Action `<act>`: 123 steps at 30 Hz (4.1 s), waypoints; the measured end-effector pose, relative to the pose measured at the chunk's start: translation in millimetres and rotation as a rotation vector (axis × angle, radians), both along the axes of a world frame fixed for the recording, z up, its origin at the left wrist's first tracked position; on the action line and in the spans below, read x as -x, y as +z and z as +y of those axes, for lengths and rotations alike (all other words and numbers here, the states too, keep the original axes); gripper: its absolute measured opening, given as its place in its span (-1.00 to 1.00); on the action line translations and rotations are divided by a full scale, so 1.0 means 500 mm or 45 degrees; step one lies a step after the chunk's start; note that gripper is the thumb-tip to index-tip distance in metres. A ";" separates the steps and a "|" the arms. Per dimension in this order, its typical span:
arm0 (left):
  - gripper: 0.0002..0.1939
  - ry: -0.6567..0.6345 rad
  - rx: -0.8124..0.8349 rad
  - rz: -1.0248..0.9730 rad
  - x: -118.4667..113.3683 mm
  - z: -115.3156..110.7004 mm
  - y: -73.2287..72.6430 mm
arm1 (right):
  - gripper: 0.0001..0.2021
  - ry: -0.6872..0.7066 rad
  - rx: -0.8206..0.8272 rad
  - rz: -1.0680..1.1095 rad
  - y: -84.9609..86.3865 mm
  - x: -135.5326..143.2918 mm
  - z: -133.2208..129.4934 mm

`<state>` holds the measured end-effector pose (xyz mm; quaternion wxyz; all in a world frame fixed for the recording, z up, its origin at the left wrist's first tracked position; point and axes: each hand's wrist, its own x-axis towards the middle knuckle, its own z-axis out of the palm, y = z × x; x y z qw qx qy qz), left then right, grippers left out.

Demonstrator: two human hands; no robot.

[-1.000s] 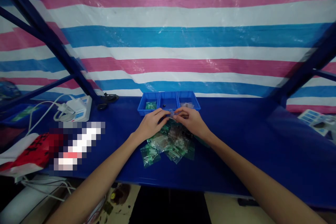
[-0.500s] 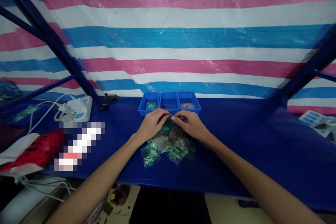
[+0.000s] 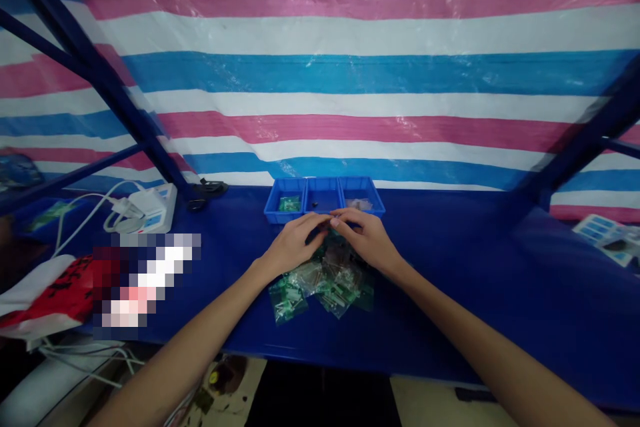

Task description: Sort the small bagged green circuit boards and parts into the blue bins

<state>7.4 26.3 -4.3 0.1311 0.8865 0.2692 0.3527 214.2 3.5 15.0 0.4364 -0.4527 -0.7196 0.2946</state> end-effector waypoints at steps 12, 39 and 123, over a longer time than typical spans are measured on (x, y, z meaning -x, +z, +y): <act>-0.57 0.141 -0.008 -0.070 0.005 0.001 0.006 | -0.71 -0.139 0.086 0.353 0.014 -0.022 0.012; -0.80 0.228 -0.029 0.492 0.016 0.016 0.001 | -0.77 0.031 -0.395 -1.020 -0.038 -0.035 0.021; -0.62 0.255 0.022 -0.073 0.014 0.009 0.012 | -0.70 0.037 -0.018 -0.167 0.002 -0.001 -0.005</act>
